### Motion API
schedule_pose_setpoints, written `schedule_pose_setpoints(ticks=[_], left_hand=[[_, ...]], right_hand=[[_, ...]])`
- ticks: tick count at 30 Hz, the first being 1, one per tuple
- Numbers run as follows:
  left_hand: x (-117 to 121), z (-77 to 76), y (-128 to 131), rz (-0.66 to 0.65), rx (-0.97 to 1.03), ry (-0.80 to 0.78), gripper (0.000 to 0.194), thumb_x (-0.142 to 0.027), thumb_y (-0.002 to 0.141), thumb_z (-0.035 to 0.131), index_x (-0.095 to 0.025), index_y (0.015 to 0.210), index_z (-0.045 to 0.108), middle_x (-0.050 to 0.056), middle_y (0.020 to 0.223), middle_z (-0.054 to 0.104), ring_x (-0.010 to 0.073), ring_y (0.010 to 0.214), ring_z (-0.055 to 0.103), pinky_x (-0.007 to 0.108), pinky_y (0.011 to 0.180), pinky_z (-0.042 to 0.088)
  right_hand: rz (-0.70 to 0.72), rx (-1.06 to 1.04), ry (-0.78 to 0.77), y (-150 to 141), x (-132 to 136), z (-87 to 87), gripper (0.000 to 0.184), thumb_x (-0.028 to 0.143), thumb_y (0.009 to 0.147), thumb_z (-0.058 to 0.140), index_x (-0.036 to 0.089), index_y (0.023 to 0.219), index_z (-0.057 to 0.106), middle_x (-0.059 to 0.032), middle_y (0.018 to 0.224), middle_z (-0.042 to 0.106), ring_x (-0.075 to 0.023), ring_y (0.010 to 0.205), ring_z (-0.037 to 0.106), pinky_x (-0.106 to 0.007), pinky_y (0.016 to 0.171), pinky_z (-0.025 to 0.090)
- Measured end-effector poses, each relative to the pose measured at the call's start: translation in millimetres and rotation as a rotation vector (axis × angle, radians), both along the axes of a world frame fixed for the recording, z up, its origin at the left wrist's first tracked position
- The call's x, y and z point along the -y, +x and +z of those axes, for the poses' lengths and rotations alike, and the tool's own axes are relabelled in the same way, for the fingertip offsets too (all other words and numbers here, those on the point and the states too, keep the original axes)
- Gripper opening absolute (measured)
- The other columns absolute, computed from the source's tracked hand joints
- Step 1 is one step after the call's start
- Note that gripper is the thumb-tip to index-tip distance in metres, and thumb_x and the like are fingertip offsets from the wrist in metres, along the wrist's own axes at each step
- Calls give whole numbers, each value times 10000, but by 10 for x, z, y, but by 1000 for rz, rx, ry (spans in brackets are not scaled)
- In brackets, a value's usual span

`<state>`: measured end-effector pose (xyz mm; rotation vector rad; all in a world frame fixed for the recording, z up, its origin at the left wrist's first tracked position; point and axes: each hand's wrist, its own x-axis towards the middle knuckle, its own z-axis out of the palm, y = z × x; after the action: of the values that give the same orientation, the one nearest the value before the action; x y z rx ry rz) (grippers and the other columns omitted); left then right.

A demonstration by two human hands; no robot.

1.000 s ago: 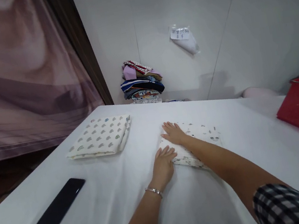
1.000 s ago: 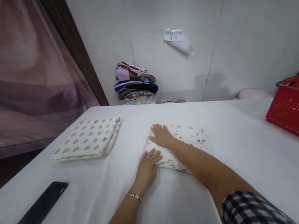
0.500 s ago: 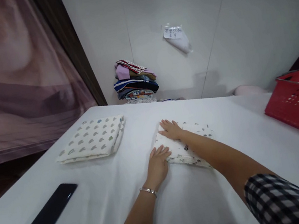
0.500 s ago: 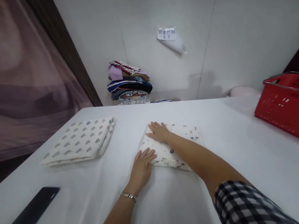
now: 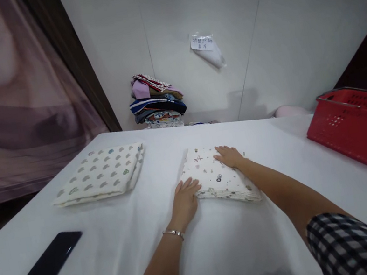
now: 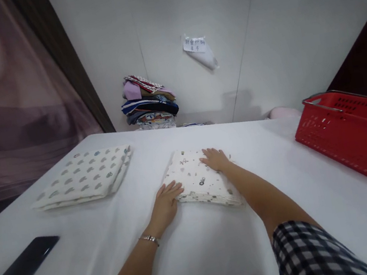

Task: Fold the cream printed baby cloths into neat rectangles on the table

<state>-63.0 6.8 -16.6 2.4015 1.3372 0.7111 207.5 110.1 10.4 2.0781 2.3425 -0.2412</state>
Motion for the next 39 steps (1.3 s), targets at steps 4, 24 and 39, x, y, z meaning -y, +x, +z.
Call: schedule_pose_setpoints(ticks=[4, 24, 39], left_hand=[[9, 38, 1, 0, -2, -9, 547, 15, 718, 374, -253, 1128, 618, -11, 1281, 554, 148, 1294, 388, 444, 1126, 201], [26, 68, 38, 22, -8, -3, 528, 13, 725, 378, -253, 1105, 629, -20, 1267, 567, 150, 1282, 402, 432, 1125, 202], [79, 64, 45, 6, 18, -26, 570, 38, 688, 407, -249, 1130, 624, -9, 1291, 550, 174, 1304, 367, 446, 1130, 145]], right_hand=[[2, -34, -5, 90, 43, 155, 690, 625, 895, 138, 231, 1459, 195, -53, 1515, 176, -244, 1387, 148, -480, 1100, 138], [-152, 97, 13, 256, 551, 79, 669, 573, 906, 212, 160, 1430, 261, -114, 1515, 149, -279, 1389, 104, -555, 1068, 150], [95, -80, 71, -1535, -15, -24, 718, 561, 909, 207, 91, 1451, 193, -113, 1525, 86, -259, 1396, 29, -453, 1099, 28]])
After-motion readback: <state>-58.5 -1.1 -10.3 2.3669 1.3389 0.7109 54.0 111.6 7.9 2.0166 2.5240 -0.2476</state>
